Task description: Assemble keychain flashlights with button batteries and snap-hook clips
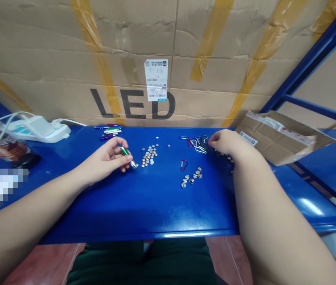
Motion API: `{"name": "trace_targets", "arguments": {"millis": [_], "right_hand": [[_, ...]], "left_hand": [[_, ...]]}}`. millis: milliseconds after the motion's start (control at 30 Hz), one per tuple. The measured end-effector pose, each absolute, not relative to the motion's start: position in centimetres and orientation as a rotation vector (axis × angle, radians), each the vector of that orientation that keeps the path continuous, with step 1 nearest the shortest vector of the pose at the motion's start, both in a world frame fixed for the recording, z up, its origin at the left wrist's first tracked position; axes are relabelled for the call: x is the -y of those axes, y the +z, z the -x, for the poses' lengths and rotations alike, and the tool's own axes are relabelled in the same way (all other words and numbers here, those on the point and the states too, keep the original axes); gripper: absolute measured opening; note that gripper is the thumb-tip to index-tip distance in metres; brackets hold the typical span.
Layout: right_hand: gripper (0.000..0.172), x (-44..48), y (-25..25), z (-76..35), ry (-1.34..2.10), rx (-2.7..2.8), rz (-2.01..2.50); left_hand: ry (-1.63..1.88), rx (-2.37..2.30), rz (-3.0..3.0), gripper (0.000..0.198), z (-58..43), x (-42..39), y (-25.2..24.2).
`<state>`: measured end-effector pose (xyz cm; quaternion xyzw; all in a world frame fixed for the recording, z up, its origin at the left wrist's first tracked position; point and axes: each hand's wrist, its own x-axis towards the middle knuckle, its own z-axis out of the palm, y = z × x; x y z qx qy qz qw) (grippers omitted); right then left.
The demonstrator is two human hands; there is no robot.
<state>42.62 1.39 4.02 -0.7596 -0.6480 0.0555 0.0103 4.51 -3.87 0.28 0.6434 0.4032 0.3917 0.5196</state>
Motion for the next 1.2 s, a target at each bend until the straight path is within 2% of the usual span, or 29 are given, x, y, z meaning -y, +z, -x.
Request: {"name": "trace_targets", "arguments": {"millis": [233, 367, 533, 633, 833, 1000, 1200], "right_hand": [[0.019, -2.2, 2.7, -41.7, 0.158, 2.014, 2.384], [0.015, -2.4, 2.4, -41.6, 0.279, 2.079, 2.325], [0.010, -2.1, 2.9, -42.0, 0.354, 2.105, 2.216], [0.013, -1.4, 3.3, -41.6, 0.475, 1.971, 2.000], [0.040, 1.3, 2.6, -35.3, 1.058, 1.733, 1.130], [0.035, 3.5, 1.2, -29.8, 1.188, 1.806, 0.785], [0.030, 4.1, 0.4, -28.4, 1.189, 1.781, 0.688]], "left_hand": [[0.904, -0.962, -1.443, 0.048, -4.7, 4.0, 0.4], [0.830, -0.995, -1.376, 0.041, -4.8, 3.9, 0.5], [0.797, -1.070, -1.545, 0.048, -4.4, 3.7, 0.3], [0.792, -1.043, -1.562, 0.047, -4.5, 3.9, 0.3], [0.786, -0.840, -1.395, 0.042, -5.4, 4.5, 0.6], [0.730, -0.740, -1.266, 0.037, -6.0, 5.0, 0.6], [0.756, -0.660, -1.214, 0.031, -6.3, 5.6, 0.7]]}}
